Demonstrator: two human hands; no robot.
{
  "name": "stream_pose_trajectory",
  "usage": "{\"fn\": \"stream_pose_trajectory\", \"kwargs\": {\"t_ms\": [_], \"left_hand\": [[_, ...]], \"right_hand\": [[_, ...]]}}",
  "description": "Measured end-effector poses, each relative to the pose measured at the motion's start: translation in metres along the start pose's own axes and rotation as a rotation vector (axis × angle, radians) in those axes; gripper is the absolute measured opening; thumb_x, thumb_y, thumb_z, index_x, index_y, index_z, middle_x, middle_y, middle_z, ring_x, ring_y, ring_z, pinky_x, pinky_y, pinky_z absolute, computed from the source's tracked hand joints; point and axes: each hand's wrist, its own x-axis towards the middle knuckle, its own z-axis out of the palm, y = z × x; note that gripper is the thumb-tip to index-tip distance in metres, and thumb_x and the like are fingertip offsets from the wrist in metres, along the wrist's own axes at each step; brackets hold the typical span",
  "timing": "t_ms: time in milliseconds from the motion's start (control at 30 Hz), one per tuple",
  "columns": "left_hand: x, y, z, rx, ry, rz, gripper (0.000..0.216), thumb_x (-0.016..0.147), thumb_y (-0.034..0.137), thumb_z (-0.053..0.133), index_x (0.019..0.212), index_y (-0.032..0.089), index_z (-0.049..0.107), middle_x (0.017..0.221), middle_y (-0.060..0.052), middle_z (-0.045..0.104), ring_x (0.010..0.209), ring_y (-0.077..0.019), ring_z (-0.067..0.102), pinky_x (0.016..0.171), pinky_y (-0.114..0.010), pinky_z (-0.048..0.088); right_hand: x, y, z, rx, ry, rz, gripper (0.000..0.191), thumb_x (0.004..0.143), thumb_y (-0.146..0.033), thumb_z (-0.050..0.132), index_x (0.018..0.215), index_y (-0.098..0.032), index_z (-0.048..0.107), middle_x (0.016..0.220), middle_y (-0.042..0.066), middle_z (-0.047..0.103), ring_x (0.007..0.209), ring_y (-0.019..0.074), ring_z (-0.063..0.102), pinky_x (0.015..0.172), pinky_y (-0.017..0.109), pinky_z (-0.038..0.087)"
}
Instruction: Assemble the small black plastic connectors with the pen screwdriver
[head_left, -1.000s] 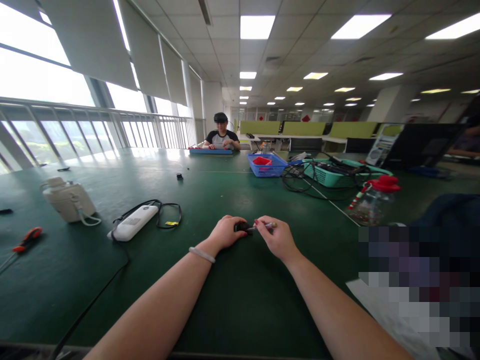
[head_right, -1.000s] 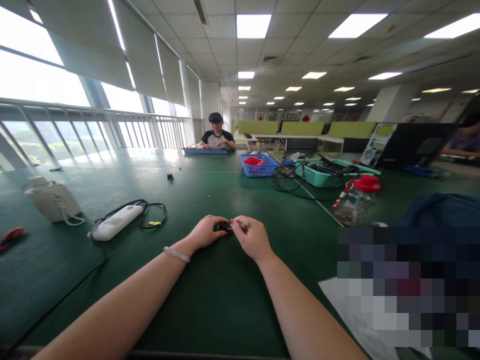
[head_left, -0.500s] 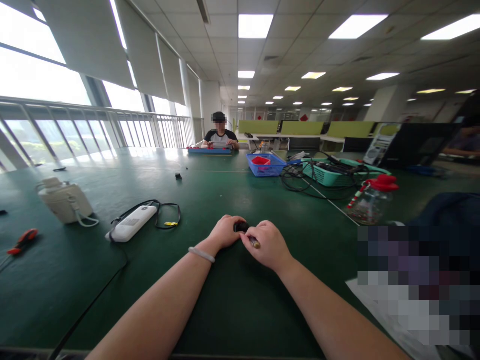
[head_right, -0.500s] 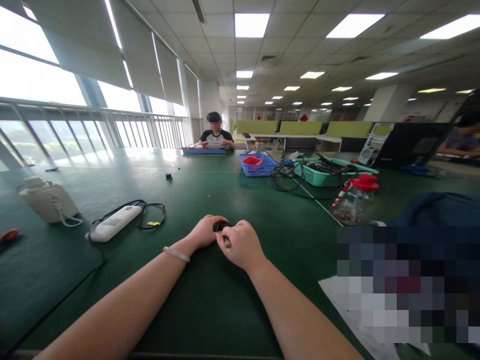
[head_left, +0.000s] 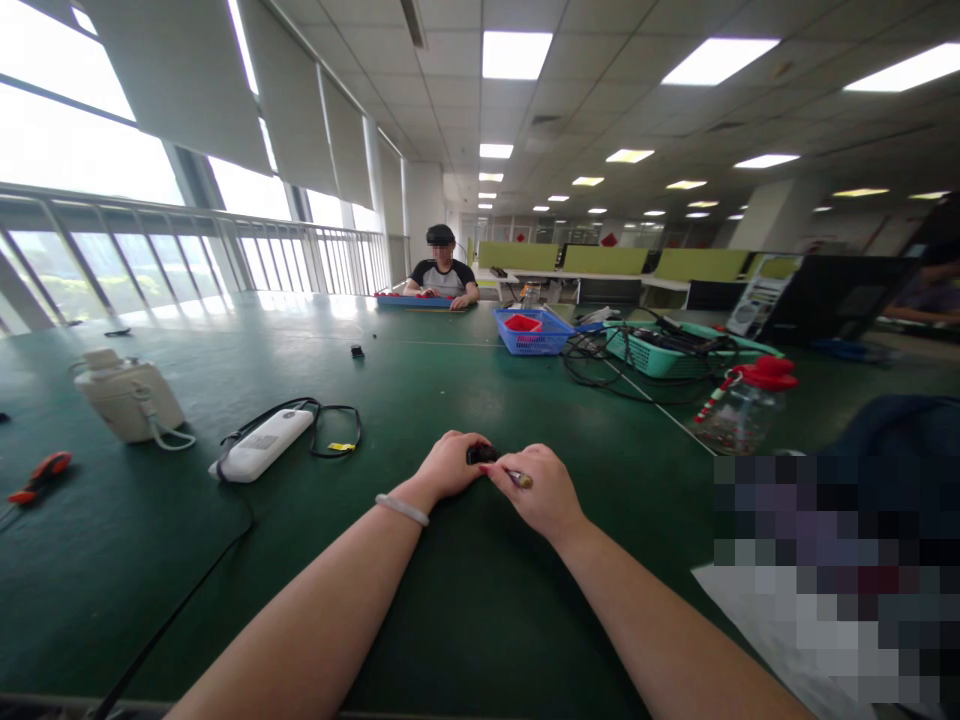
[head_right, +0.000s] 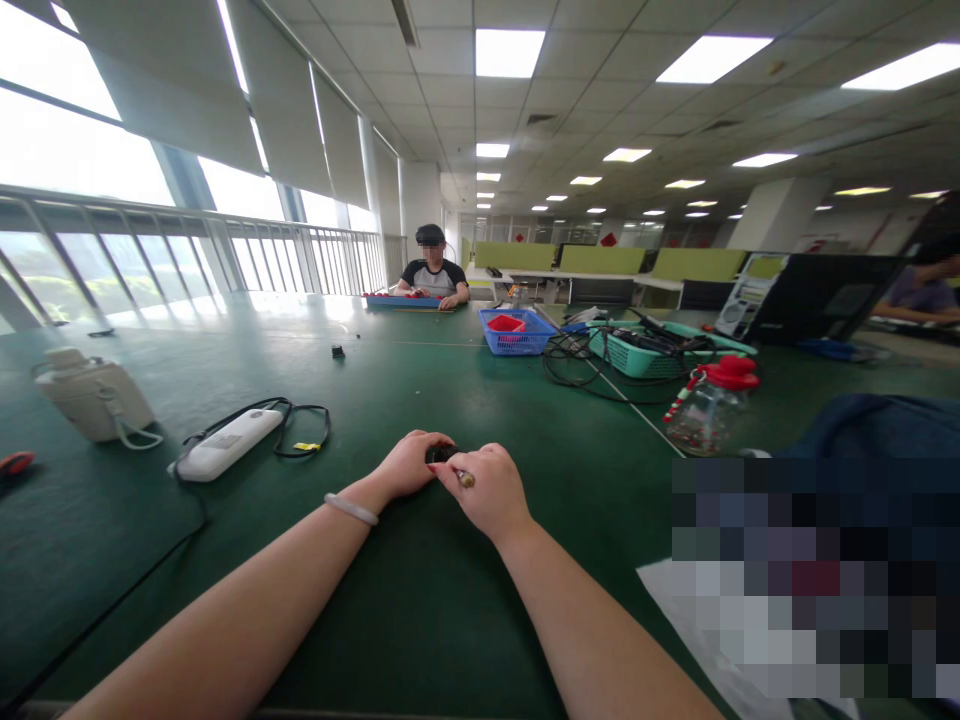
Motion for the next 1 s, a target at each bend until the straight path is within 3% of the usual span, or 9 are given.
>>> {"fn": "stream_pose_trajectory", "kwargs": {"t_ms": [233, 367, 500, 667, 1000], "left_hand": [[0.004, -0.002, 0.001, 0.019, 0.003, -0.047, 0.042, 0.075, 0.028, 0.069, 0.117, 0.024, 0.070, 0.112, -0.006, 0.071, 0.112, -0.0254, 0.060, 0.099, -0.035, 0.048], [0.004, -0.003, 0.001, 0.005, 0.008, -0.062, 0.045, 0.077, 0.022, 0.067, 0.121, 0.024, 0.067, 0.114, -0.006, 0.071, 0.111, -0.0238, 0.061, 0.100, -0.033, 0.047], [0.002, -0.002, 0.000, -0.017, 0.025, -0.060, 0.044, 0.078, 0.025, 0.069, 0.122, 0.022, 0.067, 0.115, -0.007, 0.072, 0.112, -0.0240, 0.061, 0.101, -0.034, 0.046], [0.001, 0.001, -0.001, -0.012, 0.037, -0.053, 0.039, 0.080, 0.031, 0.069, 0.118, 0.023, 0.068, 0.113, -0.006, 0.072, 0.111, -0.0246, 0.061, 0.099, -0.034, 0.047], [0.000, 0.002, -0.002, -0.015, 0.023, -0.050, 0.040, 0.080, 0.029, 0.068, 0.120, 0.025, 0.066, 0.114, -0.004, 0.072, 0.111, -0.0244, 0.062, 0.098, -0.035, 0.048]], "right_hand": [[-0.001, -0.010, 0.001, -0.051, -0.112, 0.010, 0.033, 0.090, -0.050, 0.058, 0.081, -0.022, 0.073, 0.073, 0.002, 0.072, 0.071, 0.0195, 0.061, 0.076, 0.033, 0.041], [0.001, -0.014, 0.002, -0.100, -0.179, 0.029, 0.031, 0.095, -0.042, 0.051, 0.080, -0.023, 0.070, 0.070, 0.001, 0.070, 0.067, 0.0177, 0.060, 0.075, 0.033, 0.039], [0.002, -0.009, -0.001, -0.063, -0.133, 0.066, 0.031, 0.098, -0.031, 0.045, 0.079, -0.022, 0.068, 0.075, 0.000, 0.072, 0.066, 0.0151, 0.060, 0.077, 0.032, 0.039], [0.002, 0.001, -0.005, 0.016, -0.038, 0.121, 0.024, 0.097, -0.031, 0.049, 0.086, -0.023, 0.069, 0.079, -0.002, 0.073, 0.068, 0.0144, 0.060, 0.077, 0.030, 0.040], [0.002, 0.002, -0.005, -0.025, -0.054, 0.015, 0.029, 0.096, -0.025, 0.048, 0.074, -0.021, 0.066, 0.071, 0.000, 0.069, 0.066, 0.0146, 0.057, 0.082, 0.033, 0.039]]}}
